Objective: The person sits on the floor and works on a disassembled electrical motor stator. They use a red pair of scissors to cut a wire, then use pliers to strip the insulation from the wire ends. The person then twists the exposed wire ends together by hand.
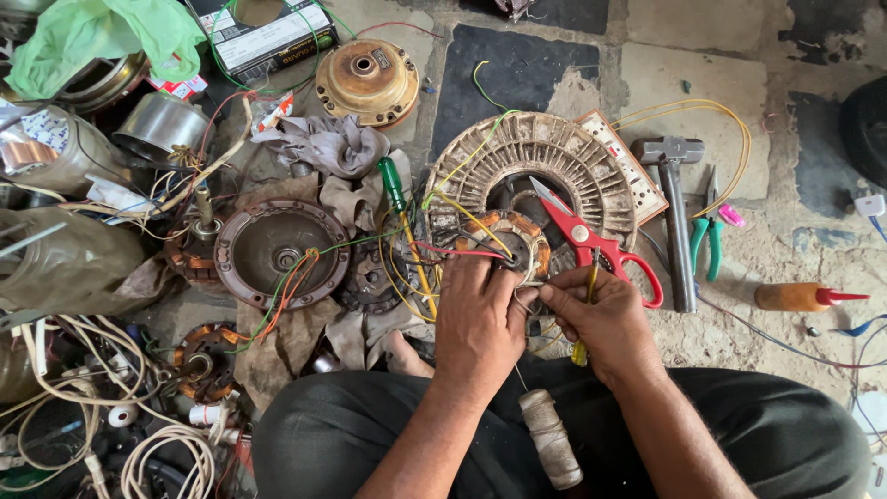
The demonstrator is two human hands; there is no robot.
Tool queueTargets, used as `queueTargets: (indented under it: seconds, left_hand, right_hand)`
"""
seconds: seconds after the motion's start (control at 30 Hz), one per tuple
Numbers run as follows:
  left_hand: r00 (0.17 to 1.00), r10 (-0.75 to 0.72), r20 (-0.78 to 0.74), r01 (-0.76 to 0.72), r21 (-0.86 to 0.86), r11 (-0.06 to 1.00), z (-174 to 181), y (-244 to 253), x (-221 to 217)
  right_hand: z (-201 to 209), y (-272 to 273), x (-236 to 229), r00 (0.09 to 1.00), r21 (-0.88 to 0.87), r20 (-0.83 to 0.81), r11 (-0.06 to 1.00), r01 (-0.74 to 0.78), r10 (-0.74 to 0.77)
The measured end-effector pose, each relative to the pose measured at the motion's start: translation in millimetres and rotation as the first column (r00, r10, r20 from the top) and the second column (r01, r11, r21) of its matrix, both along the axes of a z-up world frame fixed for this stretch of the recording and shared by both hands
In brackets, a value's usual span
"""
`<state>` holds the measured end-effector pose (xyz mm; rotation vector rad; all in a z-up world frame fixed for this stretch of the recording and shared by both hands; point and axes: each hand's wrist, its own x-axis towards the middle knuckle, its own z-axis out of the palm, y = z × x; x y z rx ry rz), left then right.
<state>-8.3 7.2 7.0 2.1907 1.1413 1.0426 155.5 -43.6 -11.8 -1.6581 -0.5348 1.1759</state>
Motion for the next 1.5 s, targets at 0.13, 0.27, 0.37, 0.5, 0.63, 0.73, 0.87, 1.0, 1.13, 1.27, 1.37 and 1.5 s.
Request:
queueTargets:
  seconds: [0.13, 0.27, 0.37, 0.5, 0.63, 0.73, 0.87, 1.0, 1.13, 1.27, 1.37, 1.5]
  left_hand:
    - [1.000, -0.019, -0.020, 0.019, -0.003, 1.000, 2, 1, -1]
    - [0.997, -0.046, -0.068, 0.045, -0.011, 0.999, 6, 1, -3]
    - [0.994, -0.062, -0.087, 0.060, -0.023, 0.998, 9, 1, -5]
    - [0.994, -0.095, -0.060, 0.088, -0.106, 0.990, 8, 1, -5]
    - [0.995, -0.080, -0.064, 0.076, -0.071, 0.995, 4, 1, -4]
    - [0.995, -0.077, -0.064, 0.073, -0.066, 0.995, 3, 0, -3]
    - [0.995, -0.066, -0.074, 0.063, -0.048, 0.997, 3, 0, -5]
    - [0.995, -0.056, -0.086, 0.051, -0.051, 0.997, 3, 2, -3]
    - [0.998, -0.050, -0.049, 0.047, -0.047, 0.998, 4, 1, -3]
    - [0.998, -0.047, -0.045, 0.045, -0.054, 0.998, 5, 0, -3]
    - [0.999, -0.040, -0.029, 0.039, -0.039, 0.998, 4, 0, -3]
    - [0.999, -0.036, -0.033, 0.034, -0.041, 0.999, 2, -1, -1]
  right_hand:
    - [0, 2, 3, 0.999, -0.023, 0.018, 0.999, -0.038, 0.038]
    - [3, 5, 3, 0.998, -0.037, 0.024, 0.997, -0.061, 0.062]
    - [4, 6, 2, 0.997, -0.028, 0.027, 0.997, -0.072, 0.073]
    - [5, 5, 2, 0.996, -0.032, 0.047, 0.997, -0.074, 0.075]
    - [8, 6, 1, 0.996, -0.049, 0.052, 0.996, -0.068, 0.070]
    - [14, 6, -1, 0.982, -0.093, 0.159, 0.992, -0.088, 0.102]
    - [31, 3, -3, 0.913, -0.159, 0.357, 0.976, -0.147, 0.196]
    - [44, 8, -4, 0.905, -0.133, 0.367, 0.975, -0.178, 0.216]
    - [55, 8, -9, 0.774, -0.090, 0.591, 0.972, -0.216, 0.227]
    - [60, 20, -8, 0.578, -0.005, 0.772, 0.912, -0.411, 0.264]
    - [61, 38, -4, 0.443, -0.023, 0.841, 0.839, -0.544, 0.310]
    - [61, 56, 2, 0.272, -0.234, 0.842, 0.771, -0.593, 0.465]
